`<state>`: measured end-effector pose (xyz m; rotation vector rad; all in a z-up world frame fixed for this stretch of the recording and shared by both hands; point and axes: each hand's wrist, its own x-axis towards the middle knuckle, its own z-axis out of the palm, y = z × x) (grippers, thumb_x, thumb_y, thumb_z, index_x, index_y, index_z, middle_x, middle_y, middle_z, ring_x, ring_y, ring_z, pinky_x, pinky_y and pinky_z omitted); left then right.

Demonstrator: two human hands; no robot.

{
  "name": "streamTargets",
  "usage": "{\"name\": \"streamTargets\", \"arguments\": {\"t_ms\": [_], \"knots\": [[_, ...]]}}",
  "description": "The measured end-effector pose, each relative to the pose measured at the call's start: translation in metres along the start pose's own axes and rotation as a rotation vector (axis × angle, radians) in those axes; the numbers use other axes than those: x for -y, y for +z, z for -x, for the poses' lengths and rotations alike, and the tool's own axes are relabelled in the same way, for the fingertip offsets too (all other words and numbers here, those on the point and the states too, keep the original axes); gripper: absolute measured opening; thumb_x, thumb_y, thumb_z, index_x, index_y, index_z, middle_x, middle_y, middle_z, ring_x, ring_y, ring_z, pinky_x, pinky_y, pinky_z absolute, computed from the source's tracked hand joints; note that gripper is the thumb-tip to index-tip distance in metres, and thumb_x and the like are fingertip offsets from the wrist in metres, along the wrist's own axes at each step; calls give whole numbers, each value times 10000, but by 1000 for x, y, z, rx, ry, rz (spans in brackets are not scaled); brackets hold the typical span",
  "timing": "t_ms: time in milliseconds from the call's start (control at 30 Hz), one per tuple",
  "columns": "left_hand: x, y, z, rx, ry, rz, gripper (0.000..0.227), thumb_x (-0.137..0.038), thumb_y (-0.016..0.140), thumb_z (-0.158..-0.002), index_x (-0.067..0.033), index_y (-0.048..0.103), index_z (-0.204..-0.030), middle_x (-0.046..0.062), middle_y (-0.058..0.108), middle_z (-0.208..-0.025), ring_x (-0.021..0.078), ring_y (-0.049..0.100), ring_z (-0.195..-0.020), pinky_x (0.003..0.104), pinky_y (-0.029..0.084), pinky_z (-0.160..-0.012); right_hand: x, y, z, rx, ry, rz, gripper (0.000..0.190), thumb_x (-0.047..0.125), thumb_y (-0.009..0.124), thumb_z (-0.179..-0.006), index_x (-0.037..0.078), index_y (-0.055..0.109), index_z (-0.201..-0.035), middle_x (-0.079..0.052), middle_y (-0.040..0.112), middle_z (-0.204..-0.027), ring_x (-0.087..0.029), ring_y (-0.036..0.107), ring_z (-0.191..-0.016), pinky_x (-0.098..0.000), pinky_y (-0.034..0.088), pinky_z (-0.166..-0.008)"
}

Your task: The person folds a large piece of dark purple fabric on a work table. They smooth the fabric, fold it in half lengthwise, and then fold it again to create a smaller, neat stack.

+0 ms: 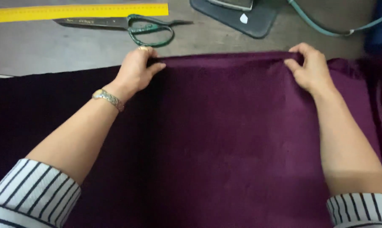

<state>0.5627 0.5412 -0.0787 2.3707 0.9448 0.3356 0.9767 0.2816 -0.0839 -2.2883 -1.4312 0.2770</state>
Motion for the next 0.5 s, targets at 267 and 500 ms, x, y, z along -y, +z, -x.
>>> {"name": "streamTargets", "arguments": {"t_ms": [267,500], "knots": [[-15,6,2,-14,-13,-196,244,-282,715,-891,-73,640,-993,126,637,-991,348,596,-912,491,469,-702,5,11,-7,-37,-108,51,151,83,672,-904,30,624,-1037,-138,647,-1013,-340,585,-928,-423,422,-810],[-3,20,4,-151,101,-272,197,-253,718,-888,-106,652,-1002,158,641,-974,394,576,-921,517,444,-715,-1,16,-2,-80,-309,109,271,74,666,-844,51,566,-1096,-122,573,-1027,-320,551,-938,-429,417,-799]]}}
